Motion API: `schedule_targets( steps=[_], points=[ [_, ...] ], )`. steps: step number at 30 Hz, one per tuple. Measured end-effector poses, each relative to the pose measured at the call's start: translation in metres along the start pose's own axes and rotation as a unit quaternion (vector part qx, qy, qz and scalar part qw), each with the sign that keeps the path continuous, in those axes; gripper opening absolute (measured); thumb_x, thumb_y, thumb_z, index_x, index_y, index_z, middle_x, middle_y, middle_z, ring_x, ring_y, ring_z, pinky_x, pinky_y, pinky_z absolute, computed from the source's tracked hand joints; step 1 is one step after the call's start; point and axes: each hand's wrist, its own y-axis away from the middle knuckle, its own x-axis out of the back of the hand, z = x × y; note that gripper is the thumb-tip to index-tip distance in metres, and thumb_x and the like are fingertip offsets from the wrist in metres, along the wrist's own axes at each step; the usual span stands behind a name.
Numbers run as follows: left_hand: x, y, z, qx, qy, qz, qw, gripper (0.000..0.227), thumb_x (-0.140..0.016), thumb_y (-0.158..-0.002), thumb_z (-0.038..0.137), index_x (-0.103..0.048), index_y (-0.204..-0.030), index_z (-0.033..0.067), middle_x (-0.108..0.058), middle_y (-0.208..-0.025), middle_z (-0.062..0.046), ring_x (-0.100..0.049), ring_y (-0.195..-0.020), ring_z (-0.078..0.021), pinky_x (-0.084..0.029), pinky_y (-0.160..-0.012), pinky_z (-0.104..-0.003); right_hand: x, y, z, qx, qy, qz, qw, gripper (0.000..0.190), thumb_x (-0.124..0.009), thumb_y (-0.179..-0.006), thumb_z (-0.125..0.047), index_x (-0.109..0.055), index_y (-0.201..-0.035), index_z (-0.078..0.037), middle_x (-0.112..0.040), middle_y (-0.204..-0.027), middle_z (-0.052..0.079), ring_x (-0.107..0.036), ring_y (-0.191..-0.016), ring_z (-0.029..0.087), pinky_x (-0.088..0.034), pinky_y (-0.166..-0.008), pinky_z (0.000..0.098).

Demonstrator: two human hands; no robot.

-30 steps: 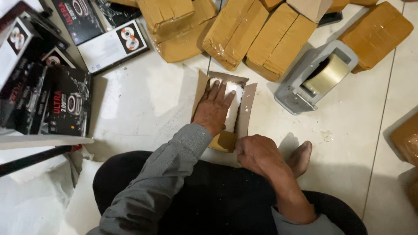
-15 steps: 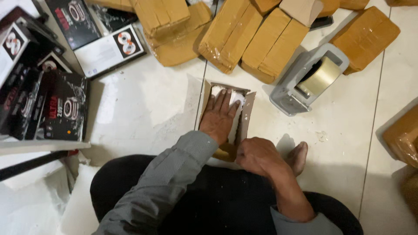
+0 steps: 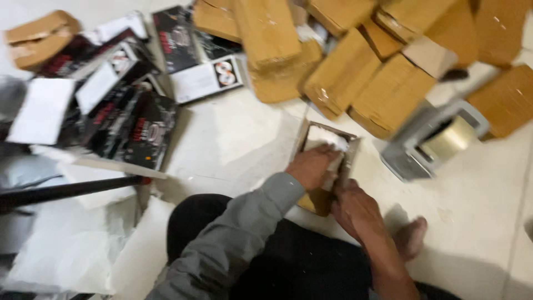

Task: The person opens a cardboard box, places a piece of white foam inside, and then inserts a smartwatch box containing a watch, strap, and charger. The person closes the box and seals it with packing tape.

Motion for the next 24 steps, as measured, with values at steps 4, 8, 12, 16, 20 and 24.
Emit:
schedule_targets(
  steps=[4,8,12,16,20,24],
  points=[
    [0.017,0.017,-0.016,-0.017,0.088,0.112,0.990,0.053,-0.076,-0.089,0.032,-0.064,-0.136,0.0097,-0.061,-0.141,-0.020,-0.056,-0.131,-0.0364,-0.044,-0.110,-0.044,0.004,-0.011,0.009,-0.076,0.055,-0.018,0.995,0.033,-0.052,-0.089,-0.018,-0.070,-0.117,-0.013,-0.070,-0.118,0.018,-0.070,-0.106,0.039,-0.056,-0.091,0.0499],
    [0.094,0.031,-0.099,-0.056,0.156,0.442,0.881,0.026,-0.078,-0.096,0.017,-0.071,-0.120,0.0093,-0.075,-0.129,-0.014,-0.072,-0.124,-0.0298,-0.057,-0.106,-0.040,0.016,-0.012,0.016,-0.135,0.063,-0.152,0.977,0.035,-0.049,-0.100,-0.034,-0.076,-0.116,-0.018,-0.077,-0.118,0.014,-0.072,-0.112,0.034,-0.055,-0.100,0.0478],
    [0.221,0.080,-0.229,0.081,-0.233,0.613,0.751,0.021,-0.060,-0.083,-0.007,-0.071,-0.094,0.0066,-0.069,-0.099,-0.013,-0.065,-0.097,-0.0314,-0.051,-0.089,-0.044,0.007,-0.009,0.024,-0.105,0.042,-0.050,0.992,0.047,-0.056,-0.093,-0.039,-0.063,-0.138,-0.027,-0.065,-0.125,0.018,-0.068,-0.115,0.036,-0.055,-0.099,0.0468],
    [0.275,0.177,-0.327,0.350,-0.308,0.690,0.554,0.032,-0.059,-0.089,0.004,-0.065,-0.118,0.0138,-0.054,-0.132,-0.021,-0.049,-0.126,-0.0395,-0.040,-0.108,-0.050,-0.021,-0.032,0.041,-0.114,0.046,-0.077,0.989,0.056,-0.064,-0.089,-0.046,-0.059,-0.143,-0.030,-0.063,-0.127,0.021,-0.066,-0.120,0.038,-0.055,-0.104,0.0479],
    [0.280,0.240,-0.367,0.806,-0.142,0.309,0.485,0.065,-0.061,-0.094,0.027,-0.032,-0.152,0.0251,-0.012,-0.161,-0.020,-0.009,-0.147,-0.0490,-0.012,-0.115,-0.070,-0.064,-0.054,0.084,-0.089,0.029,-0.093,0.991,0.063,-0.071,-0.084,-0.042,-0.058,-0.144,-0.026,-0.062,-0.126,0.029,-0.068,-0.117,0.043,-0.057,-0.106,0.0469],
    [0.277,0.262,-0.423,0.784,-0.116,0.413,0.448,0.067,-0.049,-0.102,0.022,-0.022,-0.161,0.0366,-0.007,-0.173,-0.006,0.000,-0.155,-0.0503,-0.015,-0.113,-0.088,-0.107,-0.062,0.137,0.008,0.049,-0.057,0.997,0.062,-0.070,-0.080,-0.036,-0.057,-0.138,-0.019,-0.069,-0.116,0.027,-0.067,-0.118,0.044,-0.057,-0.105,0.0465]
  ],
)
